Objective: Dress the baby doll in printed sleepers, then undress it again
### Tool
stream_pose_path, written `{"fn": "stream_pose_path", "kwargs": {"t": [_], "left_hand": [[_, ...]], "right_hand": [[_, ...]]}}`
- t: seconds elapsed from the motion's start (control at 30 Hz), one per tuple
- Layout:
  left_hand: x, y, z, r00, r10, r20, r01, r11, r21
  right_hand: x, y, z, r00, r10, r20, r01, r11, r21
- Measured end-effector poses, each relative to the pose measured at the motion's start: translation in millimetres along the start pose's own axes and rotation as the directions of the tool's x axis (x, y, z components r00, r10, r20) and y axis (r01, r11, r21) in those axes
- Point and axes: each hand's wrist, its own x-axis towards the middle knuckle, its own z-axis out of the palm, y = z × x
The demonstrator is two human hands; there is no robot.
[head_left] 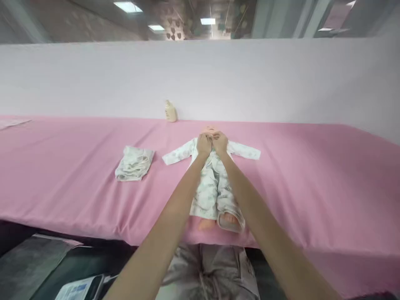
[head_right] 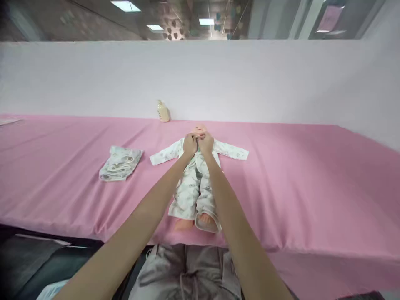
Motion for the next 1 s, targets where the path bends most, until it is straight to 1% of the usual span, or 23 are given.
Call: {"fn": "stream_pose_path", "kwargs": {"t": [0.1,0.2,0.3,0.37,0.47,0.5,0.6,0.7,0.83,1.0], "left_hand": [[-5,0,-1.1,0.999,0.040,-0.007,-0.040,0.999,0.026],[-11,1,-3.3,0.998,0.069,-0.015,-0.068,0.997,0.036],[-18,5,-6.5,0.995,0.095,-0.021,-0.095,0.995,0.013],[-24,5,-8.7,0.995,0.096,-0.030,-0.097,0.995,-0.025],[-35,3,-12.3,0.995,0.053,-0.087,-0.060,0.995,-0.079],[-39,2,-13.6,0.993,0.054,-0.106,-0.064,0.994,-0.094],[-49,-4,-17.4,0.985,0.104,-0.139,-0.122,0.984,-0.131],[-55,-8,-20.0,0.980,0.124,-0.157,-0.146,0.980,-0.138],[-56,-10,-20.0,0.975,0.157,-0.158,-0.174,0.979,-0.102],[-54,-11,-17.9,0.975,0.135,-0.175,-0.161,0.976,-0.149]], "right_hand": [[-7,-4,-4,1.000,0.020,0.006,-0.020,1.000,0.024],[-17,-6,-11,0.999,0.016,0.035,-0.018,0.997,0.070],[-31,-7,-19,0.995,-0.067,0.073,0.058,0.990,0.126],[-41,-7,-24,0.989,-0.135,0.065,0.129,0.988,0.087],[-51,-9,-29,0.981,-0.196,0.015,0.196,0.979,-0.054],[-54,-10,-30,0.976,-0.217,0.005,0.217,0.972,-0.091],[-59,-11,-31,0.957,-0.291,0.013,0.289,0.945,-0.150],[-60,-12,-31,0.947,-0.319,0.027,0.318,0.932,-0.173],[-61,-13,-32,0.936,-0.343,0.075,0.351,0.922,-0.162],[-62,-16,-36,0.940,-0.337,0.061,0.342,0.929,-0.139]]}}
